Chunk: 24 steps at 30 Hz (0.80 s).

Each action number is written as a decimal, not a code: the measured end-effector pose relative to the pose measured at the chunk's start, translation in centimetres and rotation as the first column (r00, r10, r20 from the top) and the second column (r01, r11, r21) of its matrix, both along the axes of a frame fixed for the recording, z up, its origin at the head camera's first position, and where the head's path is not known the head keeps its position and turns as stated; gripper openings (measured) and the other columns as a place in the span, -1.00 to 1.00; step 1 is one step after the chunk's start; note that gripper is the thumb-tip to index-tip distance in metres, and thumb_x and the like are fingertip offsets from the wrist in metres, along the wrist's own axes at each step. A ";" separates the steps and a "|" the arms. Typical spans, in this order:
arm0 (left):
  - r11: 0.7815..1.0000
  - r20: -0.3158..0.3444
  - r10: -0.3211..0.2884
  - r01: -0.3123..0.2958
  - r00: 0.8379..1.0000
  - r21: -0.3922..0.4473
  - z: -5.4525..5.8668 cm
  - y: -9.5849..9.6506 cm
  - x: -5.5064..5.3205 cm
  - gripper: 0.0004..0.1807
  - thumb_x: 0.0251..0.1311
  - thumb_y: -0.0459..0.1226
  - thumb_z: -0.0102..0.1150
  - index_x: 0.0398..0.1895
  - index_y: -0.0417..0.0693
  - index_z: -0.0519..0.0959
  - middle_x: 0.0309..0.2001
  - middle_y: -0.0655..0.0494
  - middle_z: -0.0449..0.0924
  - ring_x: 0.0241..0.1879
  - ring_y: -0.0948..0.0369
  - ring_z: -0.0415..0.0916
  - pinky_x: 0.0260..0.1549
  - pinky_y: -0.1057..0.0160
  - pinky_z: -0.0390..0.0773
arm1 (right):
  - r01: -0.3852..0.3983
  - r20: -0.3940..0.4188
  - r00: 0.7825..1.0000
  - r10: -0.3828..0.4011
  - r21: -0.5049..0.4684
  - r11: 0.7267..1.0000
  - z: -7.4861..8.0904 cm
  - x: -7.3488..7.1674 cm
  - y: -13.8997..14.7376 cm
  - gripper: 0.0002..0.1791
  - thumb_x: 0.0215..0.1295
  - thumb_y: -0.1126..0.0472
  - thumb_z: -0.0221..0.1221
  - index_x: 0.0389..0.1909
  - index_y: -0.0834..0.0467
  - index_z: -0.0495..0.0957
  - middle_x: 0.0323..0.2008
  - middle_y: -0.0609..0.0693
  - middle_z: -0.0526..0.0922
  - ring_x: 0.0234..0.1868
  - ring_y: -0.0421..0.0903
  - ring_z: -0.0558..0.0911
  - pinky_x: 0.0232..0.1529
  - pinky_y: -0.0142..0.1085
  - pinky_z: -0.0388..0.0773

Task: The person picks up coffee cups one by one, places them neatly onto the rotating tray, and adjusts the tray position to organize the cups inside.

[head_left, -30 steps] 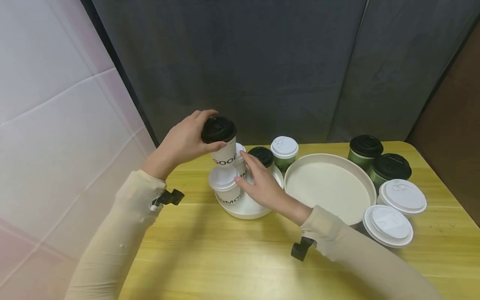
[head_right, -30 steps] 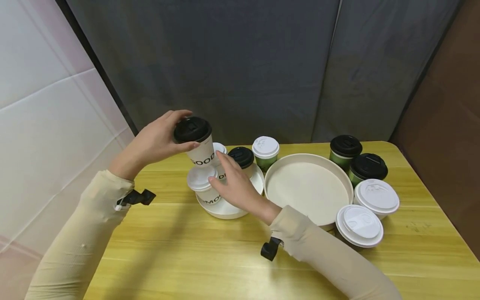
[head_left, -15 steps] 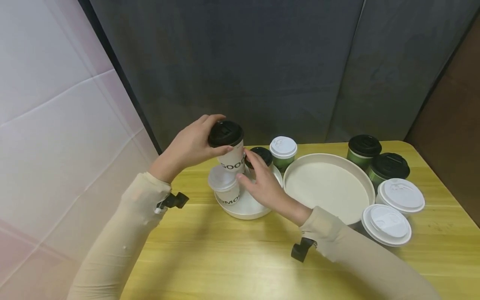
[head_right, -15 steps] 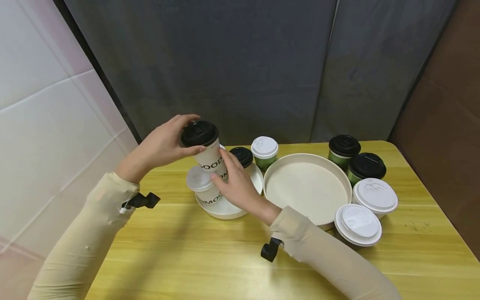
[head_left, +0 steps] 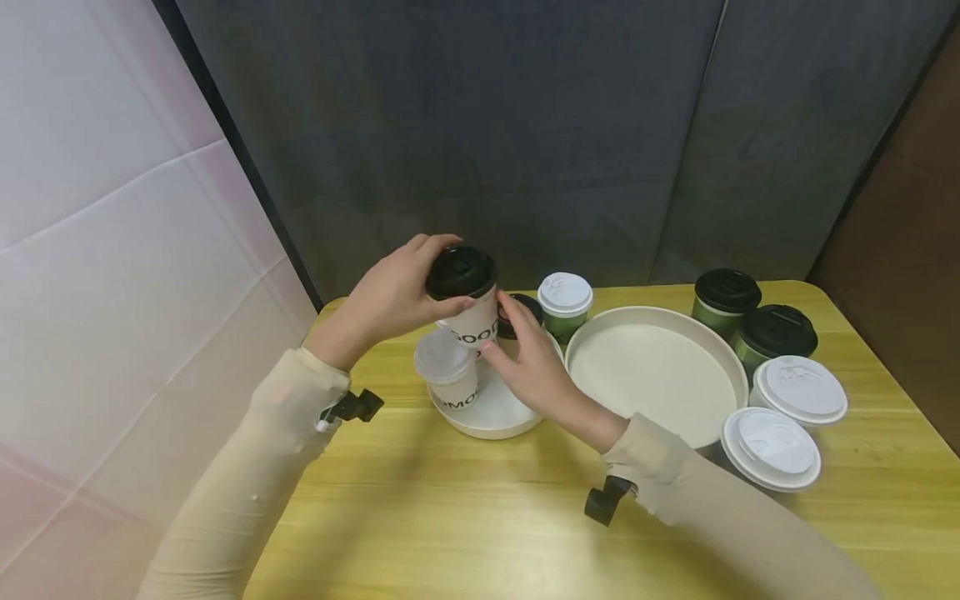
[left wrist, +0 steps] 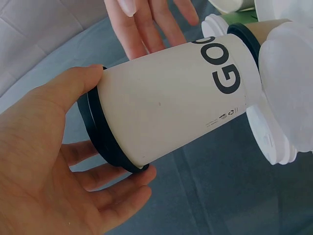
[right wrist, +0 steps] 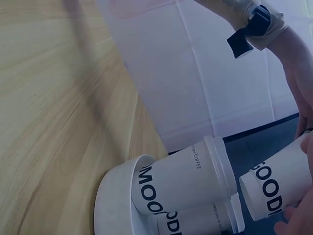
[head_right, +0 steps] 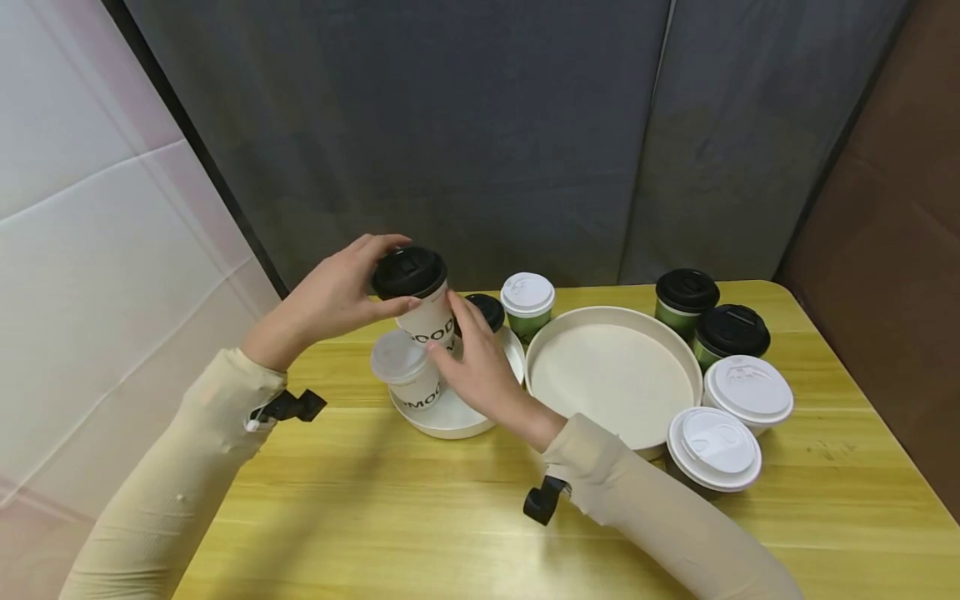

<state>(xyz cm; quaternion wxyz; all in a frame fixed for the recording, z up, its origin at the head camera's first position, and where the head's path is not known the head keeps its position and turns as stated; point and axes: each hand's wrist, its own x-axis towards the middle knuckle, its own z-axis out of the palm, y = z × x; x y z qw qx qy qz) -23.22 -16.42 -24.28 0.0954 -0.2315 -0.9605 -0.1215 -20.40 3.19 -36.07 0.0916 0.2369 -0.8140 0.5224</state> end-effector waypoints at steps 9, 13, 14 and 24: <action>0.999 -0.032 -0.030 0.030 0.999 0.009 -0.6 0.5 0.3 -0.13 0.05 0.13 0.38 0.40 0.04 0.31 0.22 -0.04 0.48 0.03 0.03 0.57 0.04 -0.02 0.62 | 0.023 0.005 1.000 -0.023 -0.045 0.999 -0.5 0.3 0.3 -0.26 0.43 0.10 0.12 0.55 0.06 0.06 0.49 0.04 0.23 0.46 0.06 0.34 0.37 -0.01 0.44; 0.999 -0.039 -0.048 0.049 0.998 0.009 -0.9 0.8 0.5 -0.15 0.06 0.13 0.37 0.39 0.02 0.32 0.21 -0.03 0.49 0.03 0.04 0.57 0.03 0.00 0.63 | 0.022 0.010 1.000 -0.021 -0.064 0.998 -0.9 0.6 0.7 -0.25 0.42 0.12 0.13 0.55 0.06 0.05 0.48 0.01 0.24 0.44 0.01 0.35 0.37 -0.01 0.43; 0.999 -0.042 -0.051 0.051 0.998 0.008 -1.0 0.9 0.5 -0.15 0.06 0.13 0.36 0.39 0.02 0.32 0.20 -0.03 0.49 0.02 0.05 0.57 0.02 0.01 0.64 | 0.019 0.011 1.000 -0.019 -0.070 0.997 -0.9 0.6 0.7 -0.25 0.42 0.13 0.13 0.55 0.06 0.05 0.48 0.01 0.24 0.44 0.00 0.35 0.38 0.00 0.42; 0.997 -0.058 -0.066 0.068 0.996 0.022 -0.9 1.4 0.6 -0.16 0.06 0.15 0.36 0.37 0.03 0.33 0.21 0.00 0.49 0.04 0.06 0.57 0.04 0.02 0.64 | 0.008 -0.004 1.000 -0.009 -0.104 0.994 -0.8 1.0 1.4 -0.24 0.43 0.13 0.11 0.56 0.00 0.01 0.51 -0.01 0.20 0.46 0.03 0.33 0.40 0.06 0.37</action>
